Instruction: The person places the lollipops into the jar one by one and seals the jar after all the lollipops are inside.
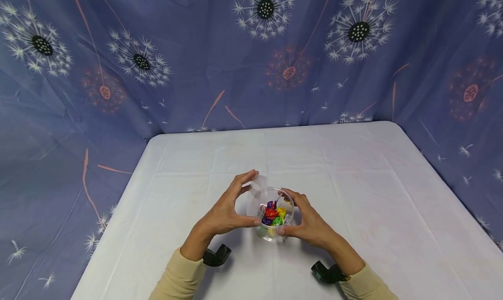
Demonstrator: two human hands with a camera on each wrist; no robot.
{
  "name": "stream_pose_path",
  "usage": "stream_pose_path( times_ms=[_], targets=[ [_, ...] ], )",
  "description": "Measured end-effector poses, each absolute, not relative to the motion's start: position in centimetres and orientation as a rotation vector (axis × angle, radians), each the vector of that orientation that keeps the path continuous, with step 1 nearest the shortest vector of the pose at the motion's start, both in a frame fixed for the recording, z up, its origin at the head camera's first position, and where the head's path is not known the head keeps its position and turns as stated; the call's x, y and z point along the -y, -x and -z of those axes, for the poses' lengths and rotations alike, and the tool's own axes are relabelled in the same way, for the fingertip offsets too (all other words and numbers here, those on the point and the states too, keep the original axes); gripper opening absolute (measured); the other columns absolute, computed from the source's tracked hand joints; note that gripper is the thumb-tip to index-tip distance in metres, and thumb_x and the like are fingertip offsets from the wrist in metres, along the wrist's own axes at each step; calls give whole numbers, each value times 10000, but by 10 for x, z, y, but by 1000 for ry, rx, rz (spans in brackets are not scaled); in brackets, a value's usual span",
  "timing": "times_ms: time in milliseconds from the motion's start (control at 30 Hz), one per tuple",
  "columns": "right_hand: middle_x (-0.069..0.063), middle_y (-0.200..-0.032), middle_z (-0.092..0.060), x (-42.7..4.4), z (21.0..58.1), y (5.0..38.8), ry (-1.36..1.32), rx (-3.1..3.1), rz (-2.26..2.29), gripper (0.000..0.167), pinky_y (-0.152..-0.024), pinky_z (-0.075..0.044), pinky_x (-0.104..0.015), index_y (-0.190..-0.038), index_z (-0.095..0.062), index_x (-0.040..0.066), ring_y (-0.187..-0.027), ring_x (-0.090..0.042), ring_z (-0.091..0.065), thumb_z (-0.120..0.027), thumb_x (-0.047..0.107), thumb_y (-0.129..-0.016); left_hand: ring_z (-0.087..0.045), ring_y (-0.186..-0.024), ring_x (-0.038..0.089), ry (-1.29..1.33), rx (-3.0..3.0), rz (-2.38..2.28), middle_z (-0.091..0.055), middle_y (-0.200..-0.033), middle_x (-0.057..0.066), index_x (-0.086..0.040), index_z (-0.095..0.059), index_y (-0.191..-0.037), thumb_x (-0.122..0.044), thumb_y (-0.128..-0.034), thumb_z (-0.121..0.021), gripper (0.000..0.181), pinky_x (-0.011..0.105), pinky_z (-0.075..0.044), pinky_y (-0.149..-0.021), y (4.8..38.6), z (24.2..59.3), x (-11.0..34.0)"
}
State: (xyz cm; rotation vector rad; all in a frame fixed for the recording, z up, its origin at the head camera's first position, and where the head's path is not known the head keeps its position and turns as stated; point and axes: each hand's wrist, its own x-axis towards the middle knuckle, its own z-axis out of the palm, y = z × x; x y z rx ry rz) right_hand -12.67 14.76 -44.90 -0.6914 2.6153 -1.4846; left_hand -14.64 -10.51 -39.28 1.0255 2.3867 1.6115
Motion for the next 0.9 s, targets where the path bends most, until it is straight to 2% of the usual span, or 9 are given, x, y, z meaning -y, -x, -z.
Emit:
stream_pose_path(
  times_ms=[133,267,433,567,900],
  targets=[
    [-134,-1344,-431,-147,448,126,699,-2605,1500,926,-970,-369,-589,-1459,-291,266,-1222,-323,-421,-826,322,-705,-302,-1406,181,-997,-2406,-1626,-308,-1512,-10,-213,-223,-1486,-169,-677,-855,1028,414,-292,-1135,147,400,99],
    [-114,-1328,-440,-147,448,126,706,-2612,1494,937,-965,-372,-582,-1461,-283,269,-1210,-340,-433,-829,312,-702,-338,-1389,223,-998,-2441,-1616,-338,-1496,13,-225,-209,-1490,-200,-664,-865,1055,423,-296,-1132,146,409,94],
    [-133,-1334,-450,-148,449,126,720,-2616,1501,950,-955,-378,-583,-1463,-278,270,-1201,-333,-437,-835,290,-695,-401,-1332,233,-1015,-2487,-1594,-341,-1488,3,-262,-204,-1493,-215,-639,-879,1090,431,-380,-1066,144,413,89],
    [-143,-1322,-448,-148,449,126,727,-2596,1511,945,-938,-386,-603,-1465,-274,263,-1196,-338,-432,-829,308,-701,-404,-1311,214,-1073,-2511,-1558,-328,-1488,6,-261,-198,-1497,-222,-623,-889,1115,423,-408,-1038,145,413,85],
    [-138,-1308,-445,-148,450,127,716,-2577,1532,933,-924,-401,-555,-1457,-293,257,-1180,-298,-415,-830,317,-697,-393,-1322,251,-1192,-2597,-1475,-334,-1477,60,-149,-234,-1486,-248,-587,-904,1125,445,-394,-1054,144,412,80]
  ],
)
